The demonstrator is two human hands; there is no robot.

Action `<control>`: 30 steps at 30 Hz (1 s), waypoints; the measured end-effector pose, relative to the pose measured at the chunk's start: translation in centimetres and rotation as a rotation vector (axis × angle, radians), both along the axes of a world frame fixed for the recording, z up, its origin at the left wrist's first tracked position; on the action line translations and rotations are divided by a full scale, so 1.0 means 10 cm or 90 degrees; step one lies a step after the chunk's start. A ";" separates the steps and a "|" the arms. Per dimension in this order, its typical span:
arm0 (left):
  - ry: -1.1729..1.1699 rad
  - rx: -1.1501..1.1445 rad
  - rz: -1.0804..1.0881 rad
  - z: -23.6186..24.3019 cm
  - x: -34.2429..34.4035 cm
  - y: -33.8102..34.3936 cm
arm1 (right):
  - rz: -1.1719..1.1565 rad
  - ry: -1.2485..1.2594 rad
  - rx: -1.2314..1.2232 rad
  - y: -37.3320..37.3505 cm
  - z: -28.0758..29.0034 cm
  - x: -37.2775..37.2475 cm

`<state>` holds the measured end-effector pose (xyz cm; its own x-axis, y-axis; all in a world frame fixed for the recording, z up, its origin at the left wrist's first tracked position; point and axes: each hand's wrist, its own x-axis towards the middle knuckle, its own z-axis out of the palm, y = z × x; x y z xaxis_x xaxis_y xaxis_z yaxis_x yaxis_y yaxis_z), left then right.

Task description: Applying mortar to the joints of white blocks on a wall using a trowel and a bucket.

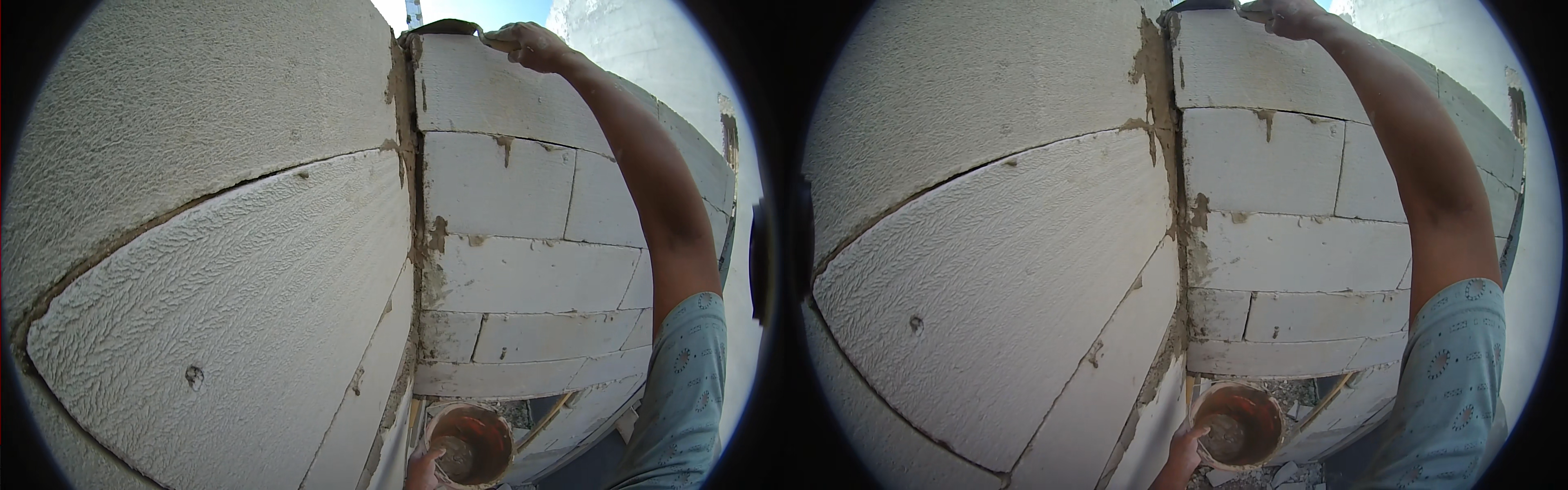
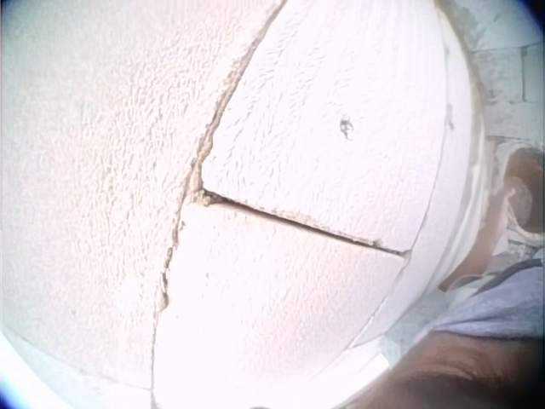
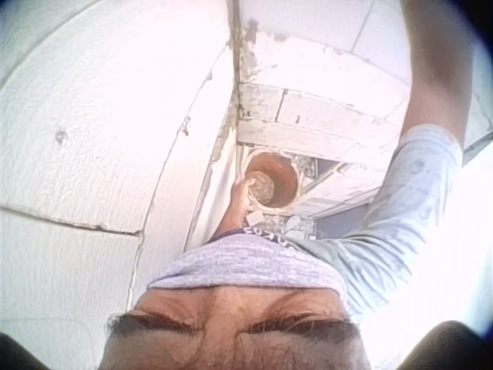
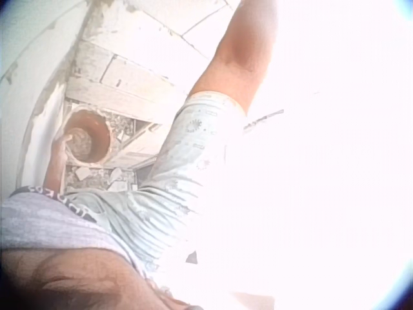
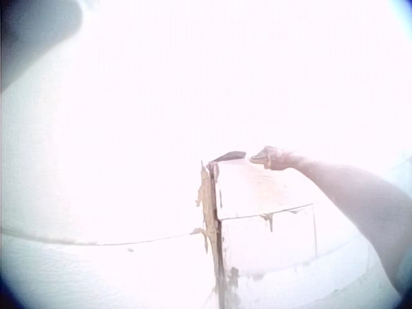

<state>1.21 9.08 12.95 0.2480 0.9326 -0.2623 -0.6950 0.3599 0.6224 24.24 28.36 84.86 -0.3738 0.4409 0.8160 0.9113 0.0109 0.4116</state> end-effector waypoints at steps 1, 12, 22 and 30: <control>0.006 0.008 0.010 -0.02 0.01 0.01 | -0.001 -0.023 0.013 -0.06 0.02 0.02; -0.005 -0.017 -0.037 -0.11 0.02 0.00 | 0.054 -0.312 0.008 -0.53 0.93 0.91; 0.042 0.009 -0.020 -0.11 0.03 -0.02 | 0.000 -0.239 0.187 -0.48 0.18 0.29; 0.035 -0.051 -0.055 -0.26 0.09 -0.06 | -0.025 -0.010 -0.046 -0.17 0.16 -0.23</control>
